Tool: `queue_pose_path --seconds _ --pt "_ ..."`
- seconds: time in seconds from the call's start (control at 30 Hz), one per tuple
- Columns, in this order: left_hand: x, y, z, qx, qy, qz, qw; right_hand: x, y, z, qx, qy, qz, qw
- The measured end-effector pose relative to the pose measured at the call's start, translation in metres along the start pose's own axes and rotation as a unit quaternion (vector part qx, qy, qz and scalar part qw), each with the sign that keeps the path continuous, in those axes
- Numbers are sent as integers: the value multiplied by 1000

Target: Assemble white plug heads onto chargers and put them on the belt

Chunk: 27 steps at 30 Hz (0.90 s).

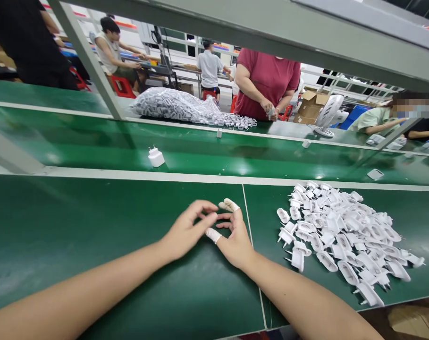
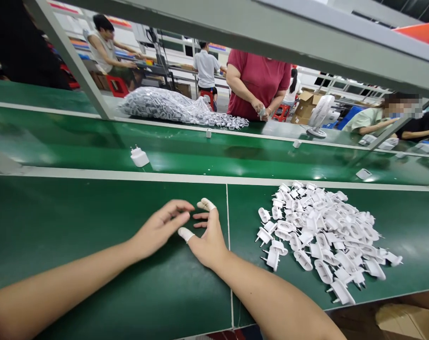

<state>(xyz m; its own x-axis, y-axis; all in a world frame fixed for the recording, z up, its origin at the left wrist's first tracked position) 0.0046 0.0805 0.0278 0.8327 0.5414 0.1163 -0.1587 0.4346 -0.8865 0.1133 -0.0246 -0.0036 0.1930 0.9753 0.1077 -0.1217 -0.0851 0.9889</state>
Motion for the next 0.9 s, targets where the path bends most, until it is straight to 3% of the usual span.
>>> queue_pose_path --seconds 0.1,0.17,0.5,0.9 --pt "-24 -13 -43 -89 181 3 979 -3 5 -1 -14 1 4 1000" --pt "-31 -13 -51 -124 234 21 964 -4 6 -2 -20 2 6 1000" --pt "-30 5 -56 -275 299 46 913 -1 1 1 17 4 -40 999" --pt "-20 3 -53 -317 315 -1 895 3 1 3 -29 45 -33 998"
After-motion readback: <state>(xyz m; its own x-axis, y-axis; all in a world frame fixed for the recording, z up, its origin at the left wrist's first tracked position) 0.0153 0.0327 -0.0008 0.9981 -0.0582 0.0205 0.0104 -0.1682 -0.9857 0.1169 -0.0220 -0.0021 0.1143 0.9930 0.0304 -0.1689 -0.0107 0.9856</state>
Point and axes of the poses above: each hand's wrist, its own x-axis towards the middle knuckle, its own z-axis out of the back of the hand, y = z × x, the point moved 8 cm from there along x, towards the middle knuckle, and after that the axes turned 14 degrees about y, right-handed, at the moved point
